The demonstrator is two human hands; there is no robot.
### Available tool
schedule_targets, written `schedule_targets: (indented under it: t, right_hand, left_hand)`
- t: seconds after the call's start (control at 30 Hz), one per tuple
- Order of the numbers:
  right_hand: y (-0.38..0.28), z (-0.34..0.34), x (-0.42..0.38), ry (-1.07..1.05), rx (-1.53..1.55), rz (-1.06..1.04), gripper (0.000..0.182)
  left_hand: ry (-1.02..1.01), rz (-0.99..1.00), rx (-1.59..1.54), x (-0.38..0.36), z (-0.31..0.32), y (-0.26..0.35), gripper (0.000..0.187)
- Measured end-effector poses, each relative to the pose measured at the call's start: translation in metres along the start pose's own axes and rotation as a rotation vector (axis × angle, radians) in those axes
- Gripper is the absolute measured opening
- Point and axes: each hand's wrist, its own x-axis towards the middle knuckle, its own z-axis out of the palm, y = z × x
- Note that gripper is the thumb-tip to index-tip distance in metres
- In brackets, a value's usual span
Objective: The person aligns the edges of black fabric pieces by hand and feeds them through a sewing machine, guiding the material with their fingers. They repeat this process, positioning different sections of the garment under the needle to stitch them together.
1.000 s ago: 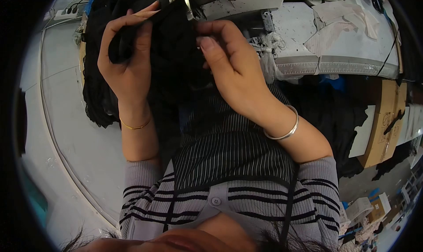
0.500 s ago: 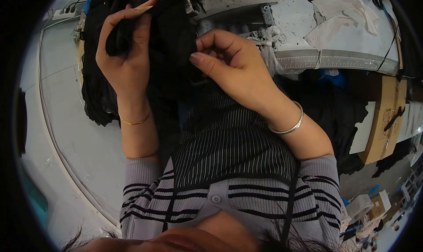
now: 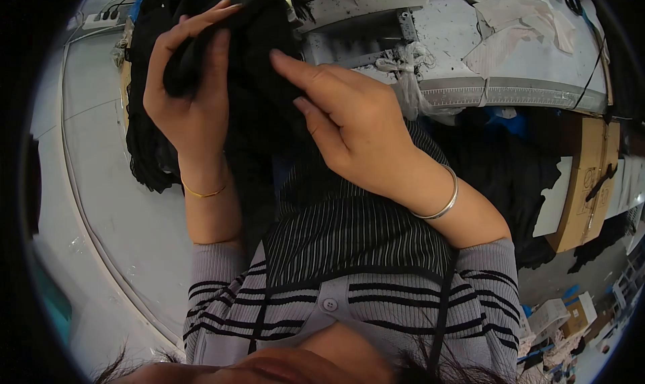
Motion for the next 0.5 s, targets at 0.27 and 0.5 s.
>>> schedule_targets:
  t: [0.27, 0.5]
  right_hand:
    - [-0.001, -0.003, 0.003, -0.088, -0.127, -0.054, 0.049]
    - [-0.004, -0.001, 0.014, -0.016, -0.134, -0.002, 0.061]
  left_hand:
    - [-0.019, 0.061, 0.030, -0.023, 0.014, 0.003, 0.031]
    - [-0.004, -0.163, -0.294, -0.009, 0.004, -0.013, 0.020]
